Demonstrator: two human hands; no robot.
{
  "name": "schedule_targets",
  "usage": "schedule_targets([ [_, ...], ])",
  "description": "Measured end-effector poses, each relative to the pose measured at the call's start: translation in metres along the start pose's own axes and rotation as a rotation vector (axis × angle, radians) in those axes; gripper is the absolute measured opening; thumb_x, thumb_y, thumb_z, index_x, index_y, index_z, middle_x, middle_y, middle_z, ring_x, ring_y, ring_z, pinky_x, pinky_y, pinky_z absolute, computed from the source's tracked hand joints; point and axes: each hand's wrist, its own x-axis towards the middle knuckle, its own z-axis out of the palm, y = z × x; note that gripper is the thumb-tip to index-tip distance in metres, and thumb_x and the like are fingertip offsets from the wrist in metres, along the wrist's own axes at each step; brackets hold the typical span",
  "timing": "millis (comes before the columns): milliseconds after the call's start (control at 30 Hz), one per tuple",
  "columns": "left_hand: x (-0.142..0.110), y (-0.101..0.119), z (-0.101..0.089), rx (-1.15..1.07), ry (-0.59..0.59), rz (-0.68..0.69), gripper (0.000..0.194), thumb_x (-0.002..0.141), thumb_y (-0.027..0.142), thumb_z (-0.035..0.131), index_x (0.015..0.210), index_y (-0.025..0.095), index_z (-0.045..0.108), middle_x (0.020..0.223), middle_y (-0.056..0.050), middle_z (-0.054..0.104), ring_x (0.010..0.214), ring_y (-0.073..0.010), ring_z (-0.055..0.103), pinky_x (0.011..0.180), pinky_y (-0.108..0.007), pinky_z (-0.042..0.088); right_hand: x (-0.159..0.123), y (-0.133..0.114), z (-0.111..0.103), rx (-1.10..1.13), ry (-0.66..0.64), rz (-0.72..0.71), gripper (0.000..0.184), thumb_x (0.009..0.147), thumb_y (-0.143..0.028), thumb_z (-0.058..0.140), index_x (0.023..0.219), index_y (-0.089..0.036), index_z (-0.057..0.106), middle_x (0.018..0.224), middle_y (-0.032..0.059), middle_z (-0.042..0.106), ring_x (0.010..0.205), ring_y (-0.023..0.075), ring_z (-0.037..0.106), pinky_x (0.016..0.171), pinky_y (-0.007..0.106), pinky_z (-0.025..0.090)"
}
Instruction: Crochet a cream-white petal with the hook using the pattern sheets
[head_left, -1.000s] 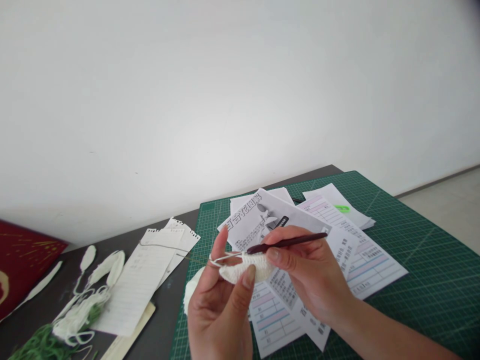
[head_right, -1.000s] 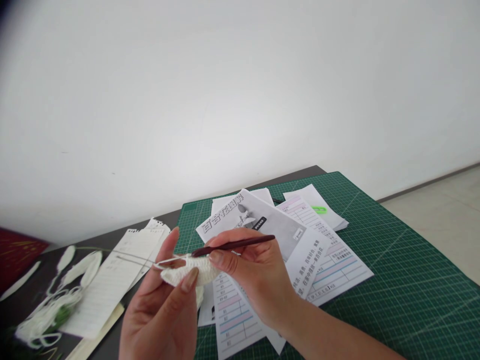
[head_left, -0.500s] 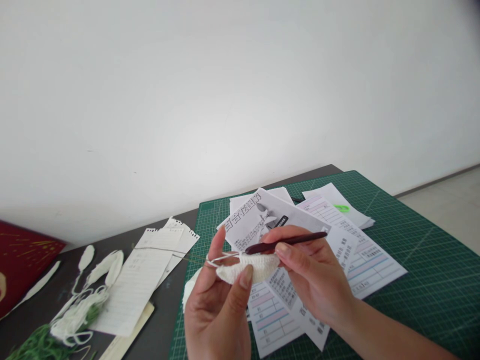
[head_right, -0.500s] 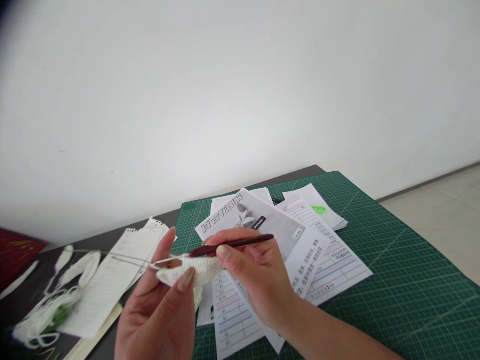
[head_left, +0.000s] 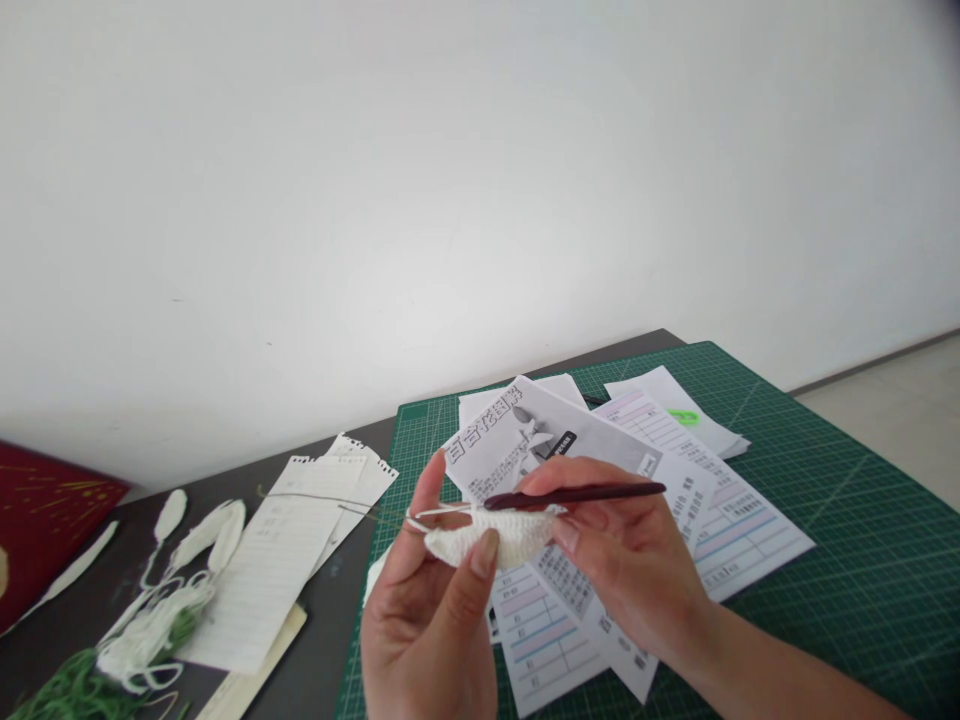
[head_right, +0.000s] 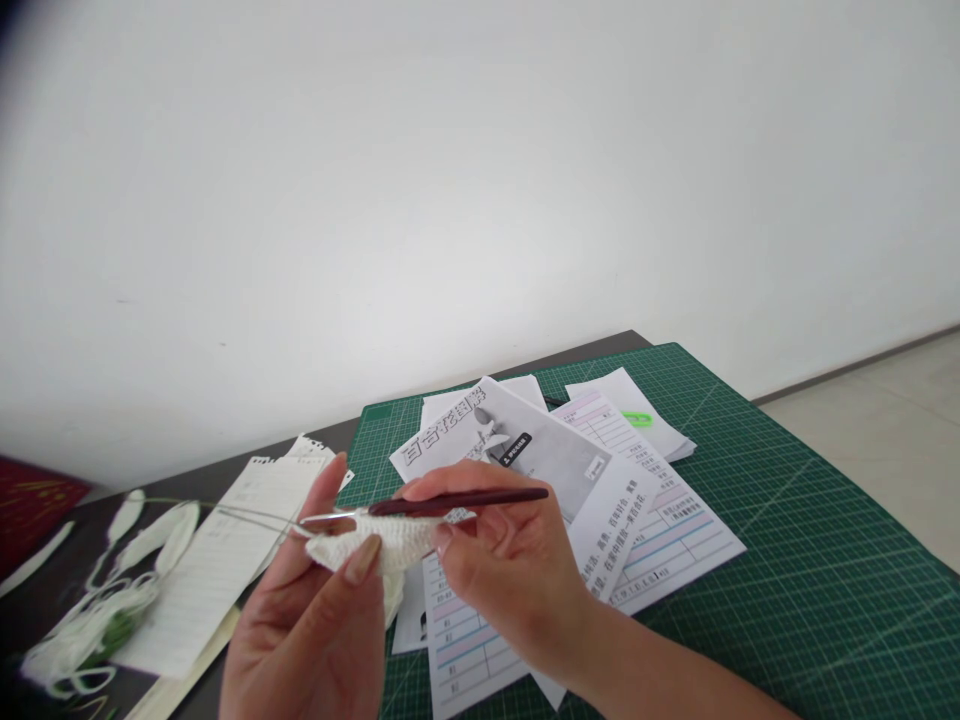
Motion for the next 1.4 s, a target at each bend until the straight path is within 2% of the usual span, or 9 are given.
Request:
schedule_targets([
  [133, -0.0006, 0.0008, -0.0011, 0.001, 0.007, -0.003, 0.044, 0.067, 0.013, 0.078, 0.108, 0.027, 0.072, 0.084, -0.001, 0.078, 0.084, -0.0154, 0.072, 0.073, -0.015, 0.055, -0.0005, -0.0005, 0.0011, -0.040, 0.005, 0.000, 0.028, 0.077, -0.008, 0.065, 0.095, -0.029, 0.073, 0.089, 0.0005, 0.071, 0.082, 0.0150, 0.064, 0.069, 0.024, 0.053],
  [233, -0.0015, 0.0015, -0.0010, 0.008, 0.009, 0.001, 0.045, 0.065, 0.013, 0.079, 0.108, 0.027, 0.072, 0.082, -0.001, 0.078, 0.081, -0.0151, 0.072, 0.071, -0.016, 0.055, -0.0004, -0.0007, 0.0031, -0.036, 0.025, 0.004, 0.032, 0.074, -0.004, 0.065, 0.093, -0.028, 0.073, 0.090, 0.0003, 0.072, 0.083, 0.0145, 0.065, 0.069, 0.023, 0.054],
  [467, 0.0002, 0.0009, -0.0001, 0.029, 0.030, 0.007, 0.045, 0.065, 0.014, 0.080, 0.107, 0.027, 0.072, 0.078, 0.001, 0.077, 0.072, -0.0109, 0.071, 0.068, -0.012, 0.053, 0.0013, -0.0028, 0.0062, -0.056, 0.060, -0.020, 0.028, 0.072, -0.005, 0.066, 0.089, -0.026, 0.074, 0.086, 0.0012, 0.073, 0.079, 0.0162, 0.068, 0.065, 0.026, 0.056],
  [700, 0.0003, 0.0024, -0.0010, 0.033, 0.019, -0.005, 0.042, 0.066, 0.015, 0.079, 0.106, 0.027, 0.073, 0.082, 0.001, 0.077, 0.072, -0.0090, 0.070, 0.070, -0.011, 0.051, -0.0009, -0.0025, 0.0017, -0.083, -0.013, -0.024, 0.032, 0.076, -0.006, 0.064, 0.097, -0.029, 0.073, 0.091, 0.0014, 0.071, 0.084, 0.0167, 0.066, 0.068, 0.026, 0.055],
  [1033, 0.0013, 0.0006, 0.0007, 0.007, 0.010, -0.013, 0.042, 0.068, 0.013, 0.077, 0.107, 0.026, 0.072, 0.084, 0.000, 0.077, 0.075, -0.0109, 0.071, 0.072, -0.013, 0.053, -0.0011, -0.0032, 0.0028, -0.104, -0.003, -0.027, 0.034, 0.077, -0.005, 0.063, 0.097, -0.031, 0.073, 0.090, 0.0008, 0.071, 0.084, 0.0164, 0.066, 0.067, 0.025, 0.055],
  [1133, 0.0012, 0.0015, 0.0002, -0.001, 0.007, -0.024, 0.041, 0.068, 0.014, 0.077, 0.107, 0.025, 0.072, 0.086, -0.001, 0.078, 0.085, -0.0143, 0.071, 0.073, -0.014, 0.053, -0.0013, -0.0041, 0.0033, -0.069, -0.014, -0.022, 0.032, 0.080, -0.007, 0.060, 0.098, -0.030, 0.073, 0.092, 0.0011, 0.071, 0.085, 0.0159, 0.066, 0.069, 0.025, 0.055],
  [1233, 0.0019, 0.0022, -0.0003, 0.001, 0.008, -0.034, 0.040, 0.067, 0.015, 0.077, 0.106, 0.025, 0.073, 0.090, -0.002, 0.077, 0.095, -0.0190, 0.070, 0.077, -0.019, 0.055, -0.0013, -0.0057, 0.0038, -0.100, 0.004, -0.024, 0.030, 0.081, -0.009, 0.060, 0.097, -0.030, 0.073, 0.091, 0.0010, 0.072, 0.083, 0.0160, 0.066, 0.068, 0.025, 0.054],
  [1400, 0.0031, 0.0018, -0.0016, 0.032, 0.015, -0.034, 0.041, 0.065, 0.018, 0.079, 0.105, 0.026, 0.073, 0.093, -0.003, 0.077, 0.098, -0.0232, 0.068, 0.084, -0.028, 0.055, -0.0009, -0.0076, 0.0041, -0.159, 0.026, -0.042, 0.023, 0.081, -0.015, 0.064, 0.095, -0.029, 0.074, 0.088, 0.0011, 0.073, 0.081, 0.0166, 0.066, 0.070, 0.027, 0.053],
])
